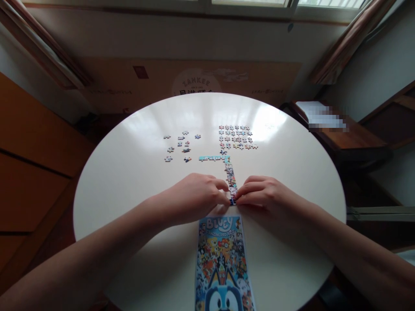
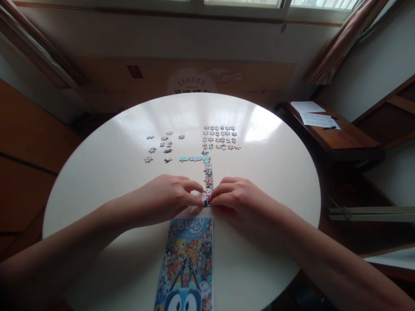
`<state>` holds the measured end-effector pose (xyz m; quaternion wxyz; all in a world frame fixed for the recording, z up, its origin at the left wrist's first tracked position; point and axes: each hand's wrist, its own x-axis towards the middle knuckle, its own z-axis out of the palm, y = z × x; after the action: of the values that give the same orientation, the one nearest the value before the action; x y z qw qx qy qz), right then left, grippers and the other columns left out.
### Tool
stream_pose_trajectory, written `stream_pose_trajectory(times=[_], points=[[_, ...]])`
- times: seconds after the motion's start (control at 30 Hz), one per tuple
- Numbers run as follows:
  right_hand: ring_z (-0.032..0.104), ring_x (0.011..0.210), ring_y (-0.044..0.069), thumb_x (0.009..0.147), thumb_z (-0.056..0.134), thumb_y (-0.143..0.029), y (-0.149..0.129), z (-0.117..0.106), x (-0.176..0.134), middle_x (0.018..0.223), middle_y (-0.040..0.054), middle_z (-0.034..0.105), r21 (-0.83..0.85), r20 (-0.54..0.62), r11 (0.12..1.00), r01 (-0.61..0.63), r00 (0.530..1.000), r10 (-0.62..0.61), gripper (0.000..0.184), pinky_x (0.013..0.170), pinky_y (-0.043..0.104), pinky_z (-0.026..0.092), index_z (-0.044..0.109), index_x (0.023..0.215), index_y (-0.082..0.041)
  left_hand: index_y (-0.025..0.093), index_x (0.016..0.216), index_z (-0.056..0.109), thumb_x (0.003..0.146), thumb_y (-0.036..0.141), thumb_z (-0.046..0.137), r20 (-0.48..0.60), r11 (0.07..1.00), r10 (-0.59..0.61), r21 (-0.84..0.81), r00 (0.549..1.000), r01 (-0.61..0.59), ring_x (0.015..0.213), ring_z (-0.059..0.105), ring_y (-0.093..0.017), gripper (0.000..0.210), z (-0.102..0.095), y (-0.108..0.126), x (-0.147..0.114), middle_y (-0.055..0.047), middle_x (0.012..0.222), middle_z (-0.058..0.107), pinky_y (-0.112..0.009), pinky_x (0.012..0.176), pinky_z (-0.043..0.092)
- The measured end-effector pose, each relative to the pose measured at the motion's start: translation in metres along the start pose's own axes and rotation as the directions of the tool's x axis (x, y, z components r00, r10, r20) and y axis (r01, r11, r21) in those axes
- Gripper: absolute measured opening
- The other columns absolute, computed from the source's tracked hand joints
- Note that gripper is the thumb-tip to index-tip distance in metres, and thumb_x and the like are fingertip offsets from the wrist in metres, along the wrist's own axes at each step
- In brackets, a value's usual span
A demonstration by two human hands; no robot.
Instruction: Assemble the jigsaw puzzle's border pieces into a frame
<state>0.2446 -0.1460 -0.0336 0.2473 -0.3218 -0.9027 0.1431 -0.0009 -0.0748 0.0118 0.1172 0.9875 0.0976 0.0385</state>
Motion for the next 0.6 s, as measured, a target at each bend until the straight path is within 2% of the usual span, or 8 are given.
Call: stream_pose_trajectory(times=[0.13,0.3,0.43,0.6], points=[[0.07,0.09,0.018,0.097,0.063,-0.021,0.0,0.002,0.001,0.105,0.004,0.078,-0.02,-0.016,1.0,0.017,1.0,-0.017,0.015,0.075,0.032,0.058,0.077,0.103,-0.023,0.03,0.101,0.08,0.091,0.007,0.057,-0.075,0.992,-0.019,-0.123,0.997,0.009,0.084,0.072,-0.013,0.035,-0.002,-0.012,-0.003,0.002,0.111,0.077,-0.025,0.069,0.05],[0.07,0.089,0.017,0.095,0.065,-0.019,0.002,0.002,0.0,0.103,0.0044,0.078,0.028,-0.06,0.999,0.022,0.998,-0.02,0.015,0.075,0.031,0.059,0.077,0.104,-0.023,0.024,0.095,0.08,0.088,0.011,0.063,-0.099,0.977,-0.082,-0.203,0.992,0.06,0.081,0.073,-0.015,0.023,-0.003,-0.024,-0.006,-0.002,0.098,0.079,-0.025,0.071,0.053],[0.07,0.084,0.016,0.093,0.066,-0.017,0.008,0.001,-0.002,0.096,0.0047,0.078,0.068,-0.153,0.997,-0.033,0.987,0.043,0.013,0.073,0.03,0.059,0.077,0.099,-0.022,0.022,0.088,0.078,0.089,0.016,0.065,-0.1,0.973,-0.089,-0.222,0.991,0.065,0.073,0.069,-0.012,0.015,-0.002,-0.032,-0.007,-0.001,0.087,0.077,-0.023,0.066,0.05],[0.068,0.083,0.017,0.093,0.065,-0.019,0.008,0.001,-0.002,0.093,0.0048,0.077,0.039,-0.092,0.993,-0.112,0.989,0.115,0.013,0.073,0.031,0.057,0.077,0.094,-0.021,0.021,0.079,0.074,0.086,0.022,0.07,-0.069,0.968,-0.075,-0.246,0.995,0.055,0.062,0.061,-0.01,0.008,0.002,-0.034,-0.005,0.001,0.074,0.071,-0.021,0.059,0.043]])
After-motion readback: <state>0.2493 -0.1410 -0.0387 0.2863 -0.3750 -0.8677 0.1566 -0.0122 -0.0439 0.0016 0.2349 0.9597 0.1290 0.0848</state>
